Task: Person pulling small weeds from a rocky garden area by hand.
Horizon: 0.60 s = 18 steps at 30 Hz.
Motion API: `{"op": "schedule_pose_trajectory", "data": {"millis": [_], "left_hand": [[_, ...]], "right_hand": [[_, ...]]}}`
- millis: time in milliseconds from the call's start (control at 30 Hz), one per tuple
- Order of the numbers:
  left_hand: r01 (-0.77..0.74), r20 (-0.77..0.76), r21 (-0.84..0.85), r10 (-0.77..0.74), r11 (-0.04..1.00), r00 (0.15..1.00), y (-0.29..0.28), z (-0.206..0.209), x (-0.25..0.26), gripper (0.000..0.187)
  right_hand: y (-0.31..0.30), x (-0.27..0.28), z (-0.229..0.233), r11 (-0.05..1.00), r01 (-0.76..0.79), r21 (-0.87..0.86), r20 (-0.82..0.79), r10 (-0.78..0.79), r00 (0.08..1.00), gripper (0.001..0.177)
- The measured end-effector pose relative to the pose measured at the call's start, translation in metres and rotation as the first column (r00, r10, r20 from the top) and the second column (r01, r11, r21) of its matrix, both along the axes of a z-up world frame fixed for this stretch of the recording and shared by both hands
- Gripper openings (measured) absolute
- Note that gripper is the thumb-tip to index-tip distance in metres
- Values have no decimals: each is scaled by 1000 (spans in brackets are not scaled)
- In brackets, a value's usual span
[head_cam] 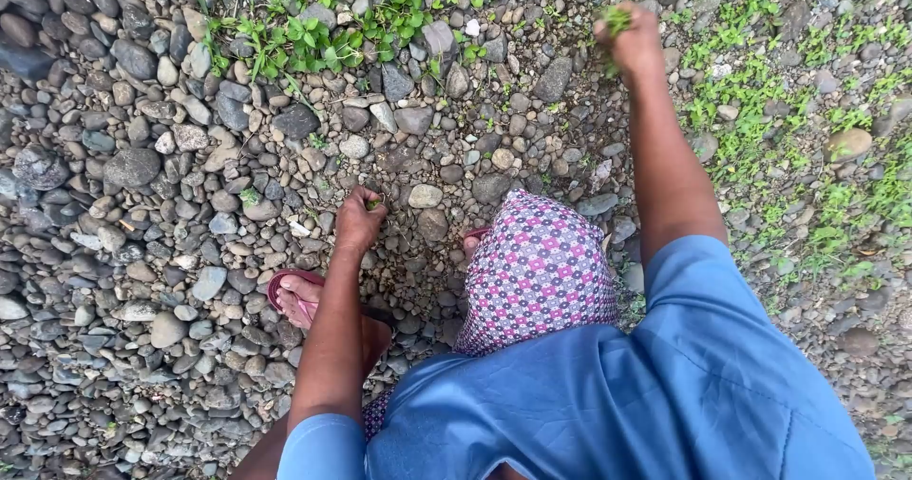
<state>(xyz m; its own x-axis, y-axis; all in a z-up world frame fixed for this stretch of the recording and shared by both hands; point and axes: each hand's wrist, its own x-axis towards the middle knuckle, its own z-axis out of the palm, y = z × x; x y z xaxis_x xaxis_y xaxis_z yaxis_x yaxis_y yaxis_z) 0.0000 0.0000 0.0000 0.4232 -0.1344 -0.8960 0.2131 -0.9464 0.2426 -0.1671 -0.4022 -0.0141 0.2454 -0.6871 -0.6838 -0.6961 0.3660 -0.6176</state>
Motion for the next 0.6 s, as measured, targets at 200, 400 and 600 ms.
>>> {"op": "schedule_pose_trajectory", "data": {"millis": [200,400,600], "left_hand": [[10,-3,0,-10,1000,1000,1,-5,2,14],[33,8,-15,-32,999,999,3,-7,2,14],[13,-2,-19,-13,1000,1000,4,-6,4,14]], "right_hand": [[-48,-23,-50,895,3,-445,-213,-110,971,27],[-27,18,-30,784,594,-180,99,-587,804,14],[-26,8,-55,826,-210,-524,-458,-64,887,45]]}}
